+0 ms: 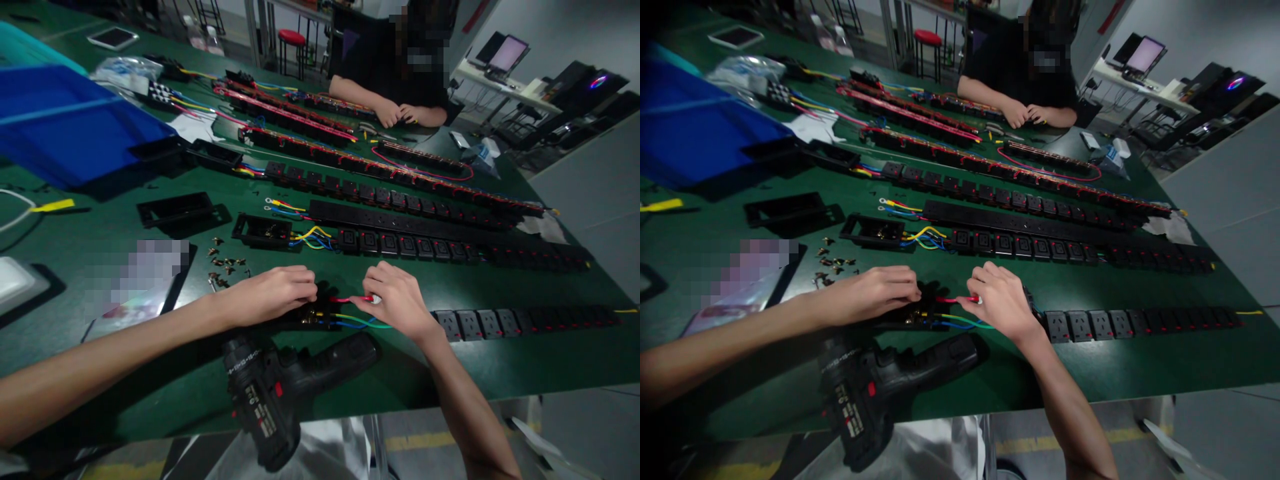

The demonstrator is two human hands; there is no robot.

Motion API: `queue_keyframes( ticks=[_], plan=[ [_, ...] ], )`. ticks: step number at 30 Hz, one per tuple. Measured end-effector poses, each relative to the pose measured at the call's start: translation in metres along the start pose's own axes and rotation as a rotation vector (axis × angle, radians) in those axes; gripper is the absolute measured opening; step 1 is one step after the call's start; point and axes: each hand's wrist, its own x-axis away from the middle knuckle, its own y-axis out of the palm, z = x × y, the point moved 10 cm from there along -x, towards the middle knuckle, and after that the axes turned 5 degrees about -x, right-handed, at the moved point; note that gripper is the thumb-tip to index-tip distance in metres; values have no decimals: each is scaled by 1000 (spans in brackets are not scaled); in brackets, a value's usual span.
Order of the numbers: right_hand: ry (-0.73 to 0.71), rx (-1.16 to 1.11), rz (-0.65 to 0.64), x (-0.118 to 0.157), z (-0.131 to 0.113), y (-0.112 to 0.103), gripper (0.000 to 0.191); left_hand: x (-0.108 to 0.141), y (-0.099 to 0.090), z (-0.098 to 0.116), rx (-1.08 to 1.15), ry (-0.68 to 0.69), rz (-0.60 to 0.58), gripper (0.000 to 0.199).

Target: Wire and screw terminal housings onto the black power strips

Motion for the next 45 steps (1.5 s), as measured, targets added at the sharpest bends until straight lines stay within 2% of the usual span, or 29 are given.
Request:
queue_keyframes(
  ticks=[16, 23, 34, 38, 45],
  plan=[
    [-19, -45, 4, 1, -9, 3, 36, 0, 3, -5, 38, -32, 1, 14],
    [-30, -15, 20, 2, -11, 3, 38, -1, -6, -9, 94, -110, 41, 17],
    [-6, -92, 54, 4, -6, 1, 38, -2, -1, 4, -107, -216, 32, 20],
    [-14, -44, 38, 3, -7, 6, 34, 3, 1, 3, -96, -253, 62, 19],
    [-120, -51, -43, 3, -29, 22, 18, 10, 8, -1, -24, -250, 130, 13]
  ],
)
